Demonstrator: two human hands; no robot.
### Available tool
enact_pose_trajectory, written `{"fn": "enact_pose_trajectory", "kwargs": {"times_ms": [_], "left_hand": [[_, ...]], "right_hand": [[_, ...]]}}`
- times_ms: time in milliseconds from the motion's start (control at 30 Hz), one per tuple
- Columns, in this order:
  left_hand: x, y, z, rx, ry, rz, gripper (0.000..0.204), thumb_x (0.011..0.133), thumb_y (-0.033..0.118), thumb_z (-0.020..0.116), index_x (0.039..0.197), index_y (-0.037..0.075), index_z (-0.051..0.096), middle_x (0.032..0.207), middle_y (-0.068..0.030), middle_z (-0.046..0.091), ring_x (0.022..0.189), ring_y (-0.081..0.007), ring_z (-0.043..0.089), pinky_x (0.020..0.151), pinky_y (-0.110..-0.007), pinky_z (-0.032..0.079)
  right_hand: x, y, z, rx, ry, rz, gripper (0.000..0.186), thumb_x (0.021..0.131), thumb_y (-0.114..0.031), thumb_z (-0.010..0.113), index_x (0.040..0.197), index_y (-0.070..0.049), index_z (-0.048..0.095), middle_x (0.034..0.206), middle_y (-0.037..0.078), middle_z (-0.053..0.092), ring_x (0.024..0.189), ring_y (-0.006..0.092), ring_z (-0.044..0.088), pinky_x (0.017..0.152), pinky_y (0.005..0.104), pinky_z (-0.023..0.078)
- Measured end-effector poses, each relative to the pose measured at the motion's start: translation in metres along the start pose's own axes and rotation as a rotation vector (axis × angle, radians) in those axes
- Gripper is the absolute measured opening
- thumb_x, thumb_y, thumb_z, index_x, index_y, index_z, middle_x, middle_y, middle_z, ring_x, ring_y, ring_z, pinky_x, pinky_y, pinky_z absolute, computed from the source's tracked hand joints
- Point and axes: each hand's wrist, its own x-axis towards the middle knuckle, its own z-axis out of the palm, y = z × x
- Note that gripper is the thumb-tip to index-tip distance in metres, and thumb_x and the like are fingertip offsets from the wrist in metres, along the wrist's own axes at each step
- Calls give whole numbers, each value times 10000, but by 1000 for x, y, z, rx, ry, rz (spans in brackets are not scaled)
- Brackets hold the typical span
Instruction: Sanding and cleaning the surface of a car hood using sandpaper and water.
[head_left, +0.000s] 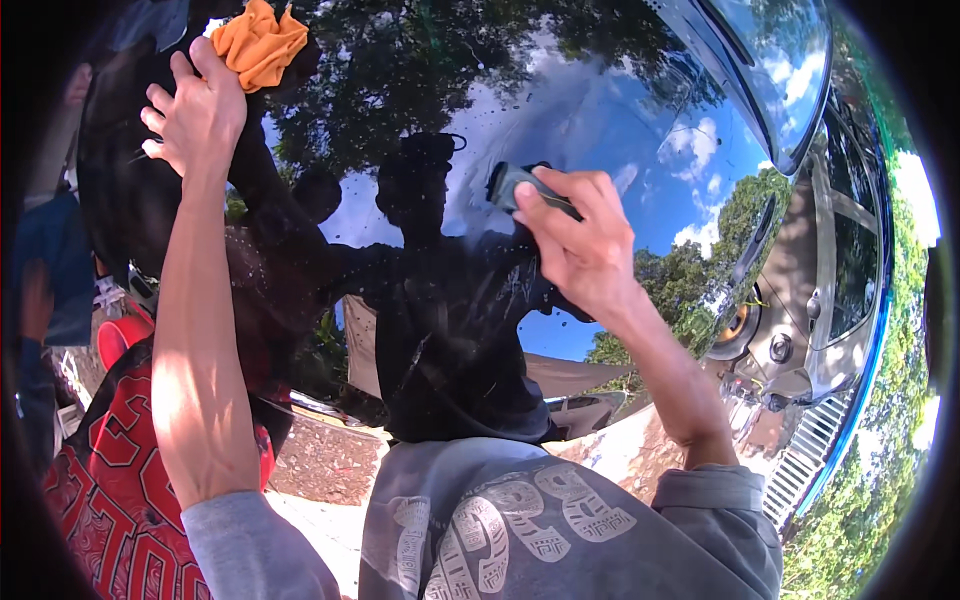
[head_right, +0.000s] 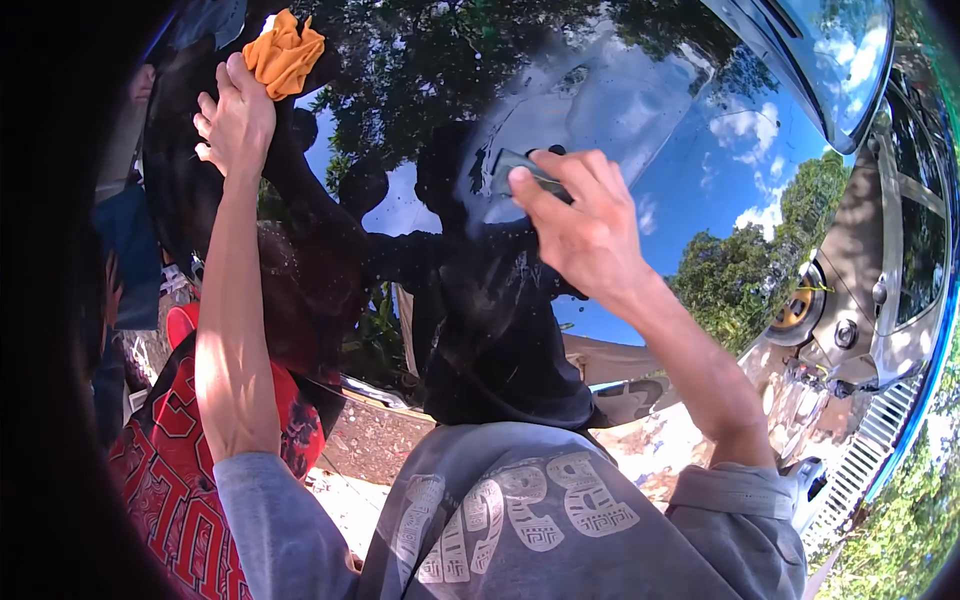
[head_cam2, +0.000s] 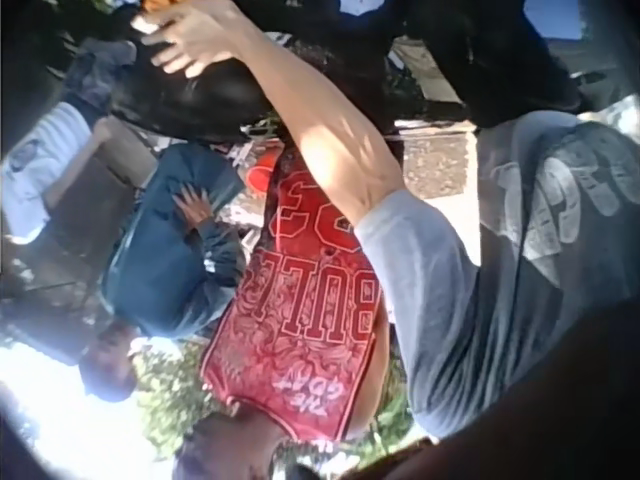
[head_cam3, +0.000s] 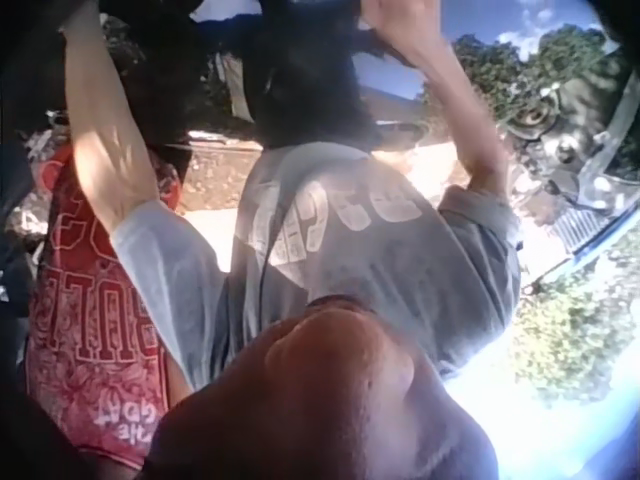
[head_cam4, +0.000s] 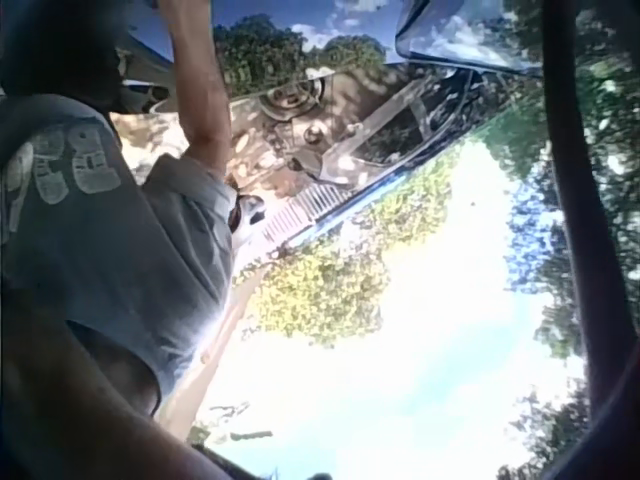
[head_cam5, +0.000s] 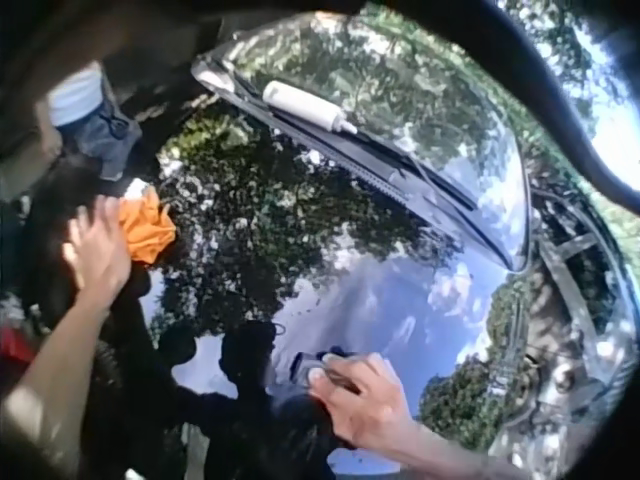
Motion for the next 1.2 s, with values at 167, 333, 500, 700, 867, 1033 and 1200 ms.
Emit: {"fn": "enact_pose_trajectory", "kwargs": {"times_ms": [167,333,500,700,867,1033,1200], "left_hand": [[5,-7,7,12,11,38,767,975,663,158,1550,211,388,1596,-269,298,1485,-470,229,1151,-653,164],[12,-18,13,44,61,96,710,981,674,130,1552,328,371,1594,-241,333,1483,-477,249,1144,-664,162],[13,-15,12,47,65,71,723,985,643,181,1518,222,428,1569,-274,343,1459,-467,287,1133,-670,191],[4,-4,2,49,68,54,697,993,625,191,1502,222,446,1551,-271,372,1455,-463,300,1134,-665,199],[5,-6,6,59,61,29,706,999,648,174,1507,237,444,1573,-246,360,1467,-442,295,1146,-651,198],[4,-7,4,136,58,32,689,1018,639,135,1537,278,410,1593,-178,368,1466,-375,342,1160,-594,237],[12,3,-7,-314,115,-80,687,1036,535,304,1546,80,373,1513,-168,486,1374,-363,472,1140,-496,303]], "right_hand": [[6,10,-1,-26,-8,-3,325,745,31,808,1053,-68,777,1014,159,703,875,295,647,738,357,570],[16,16,-3,-51,1,-38,336,715,22,827,1037,-58,778,1001,147,705,844,286,640,697,353,546],[11,19,-3,123,-11,-234,304,717,40,819,1003,-57,785,982,186,700,811,274,628,669,348,538],[13,24,-2,151,-57,-286,274,749,-24,814,1017,-51,762,1000,140,694,772,276,595,666,371,495],[14,31,-6,73,-69,-164,335,728,-17,797,1055,-66,743,979,141,682,783,279,590,671,376,475],[15,36,-8,82,-6,-203,271,730,-25,790,995,-42,741,995,156,674,788,276,573,669,393,467],[-30,12,-36,283,11,-235,304,746,-10,798,1042,-26,733,1034,150,675,811,276,598,693,380,499]]}}
